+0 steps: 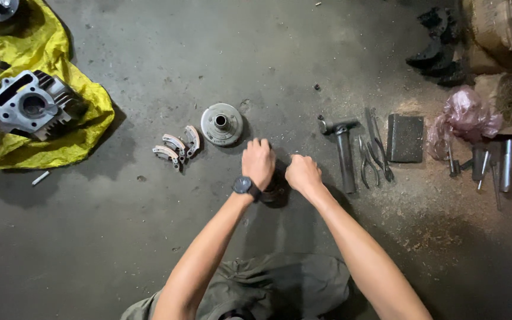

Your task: The person sits on the workshop floor assembling a motorcycle clutch assembly. They fit clutch shoes around the hub, use pliers to hook the springs, tap components with a hammer, and press parts together by hand to seat the assembly.

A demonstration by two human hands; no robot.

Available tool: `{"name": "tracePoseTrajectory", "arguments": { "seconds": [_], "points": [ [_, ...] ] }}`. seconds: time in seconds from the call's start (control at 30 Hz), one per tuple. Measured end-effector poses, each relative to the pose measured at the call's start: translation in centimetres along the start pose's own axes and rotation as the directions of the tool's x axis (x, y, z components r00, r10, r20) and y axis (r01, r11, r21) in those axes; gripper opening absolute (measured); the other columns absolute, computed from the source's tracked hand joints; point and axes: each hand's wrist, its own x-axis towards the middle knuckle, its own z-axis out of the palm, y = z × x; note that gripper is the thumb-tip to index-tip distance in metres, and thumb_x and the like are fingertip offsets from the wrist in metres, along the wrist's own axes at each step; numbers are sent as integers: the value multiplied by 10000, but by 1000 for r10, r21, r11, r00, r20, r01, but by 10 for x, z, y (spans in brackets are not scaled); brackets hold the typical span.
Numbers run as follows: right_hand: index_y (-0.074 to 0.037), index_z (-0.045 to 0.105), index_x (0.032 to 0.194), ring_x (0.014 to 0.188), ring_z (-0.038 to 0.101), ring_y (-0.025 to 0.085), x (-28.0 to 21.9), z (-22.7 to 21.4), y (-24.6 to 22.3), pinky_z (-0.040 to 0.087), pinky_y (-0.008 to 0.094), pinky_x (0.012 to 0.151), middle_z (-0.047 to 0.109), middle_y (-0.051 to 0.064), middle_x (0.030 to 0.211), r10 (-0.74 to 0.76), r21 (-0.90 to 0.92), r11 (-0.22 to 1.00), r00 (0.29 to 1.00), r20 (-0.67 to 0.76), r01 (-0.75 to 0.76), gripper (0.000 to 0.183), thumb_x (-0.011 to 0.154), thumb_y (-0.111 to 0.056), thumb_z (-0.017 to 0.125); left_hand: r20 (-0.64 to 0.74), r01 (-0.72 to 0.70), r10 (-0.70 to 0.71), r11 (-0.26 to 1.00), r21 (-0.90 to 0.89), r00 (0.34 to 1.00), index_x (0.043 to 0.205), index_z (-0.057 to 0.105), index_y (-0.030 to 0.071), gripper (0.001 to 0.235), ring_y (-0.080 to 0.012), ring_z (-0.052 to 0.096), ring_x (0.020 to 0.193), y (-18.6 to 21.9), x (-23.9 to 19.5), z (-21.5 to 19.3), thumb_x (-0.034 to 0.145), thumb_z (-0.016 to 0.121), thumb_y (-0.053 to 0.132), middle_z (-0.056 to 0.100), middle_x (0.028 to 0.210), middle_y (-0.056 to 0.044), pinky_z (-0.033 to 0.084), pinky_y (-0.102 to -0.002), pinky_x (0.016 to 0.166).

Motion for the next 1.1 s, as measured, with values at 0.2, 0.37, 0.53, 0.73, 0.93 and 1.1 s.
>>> {"name": "tracePoseTrajectory", "arguments": {
  "seconds": [0.2, 0.37, 0.53, 0.73, 0.93, 1.1],
  "points": [
    [-81, 669, 1330, 1176, 636, 450, 3, 1, 2, 493, 513, 1028, 675, 281, 1220, 8, -1, 1000, 1000, -2, -8, 473, 875, -105, 545, 173, -3, 0, 1000, 19, 985, 1022, 610, -1, 219, -407, 597, 1059, -31, 11, -13, 805, 638, 20, 626, 1073, -217, 505, -492, 911],
    [-84, 678, 1311, 1178, 627, 450, 3, 1, 6, 491, 518, 1022, 672, 273, 1218, -4, 9, 1000, 1000, -3, 4, 452, 875, -143, 574, 278, -378, 335, 918, 119, 900, 1423, 452, 23, 956, -450, 446, 1395, 0, -32, -69, 583, 826, 286, 476, 1469, -252, 396, -684, 1034],
    [-92, 698, 1279, 1167, 630, 453, -2, -1, 4, 497, 525, 1011, 680, 271, 1201, -18, 4, 1000, 1000, -23, 18, 414, 886, -152, 581, 555, -373, 200, 902, 218, 808, 1526, 278, 0, 1257, -384, 366, 1407, 23, -43, -79, 538, 901, 464, 396, 1498, -225, 284, -671, 1094],
    [-69, 730, 1185, 1126, 649, 452, -16, -3, 14, 517, 523, 959, 712, 248, 1148, -93, 23, 995, 995, -26, 93, 324, 924, -219, 610, 404, 64, -133, 982, 180, 905, 1574, 240, -71, 1244, -389, 355, 1438, 25, -70, -86, 692, 830, 579, 385, 1520, -243, 281, -650, 1167],
    [-54, 734, 1140, 1047, 680, 422, -21, -2, 36, 539, 486, 898, 722, 245, 1070, -196, 214, 952, 973, -122, 218, 339, 892, -283, 698, 441, -385, 244, 883, 266, 864, 1509, 259, -38, 1264, -389, 311, 1452, 10, -50, -75, 541, 893, 468, 329, 1563, -240, 248, -675, 1109],
    [-76, 729, 1188, 941, 700, 419, -39, -3, 37, 555, 485, 827, 733, 231, 981, -406, 59, 896, 867, -289, 440, 325, 910, -241, 690, 441, -178, 74, 963, 200, 895, 1513, 313, -77, 1185, -378, 389, 1417, 12, -55, -64, 627, 866, 484, 412, 1506, -232, 309, -634, 1158]
  ]
}}
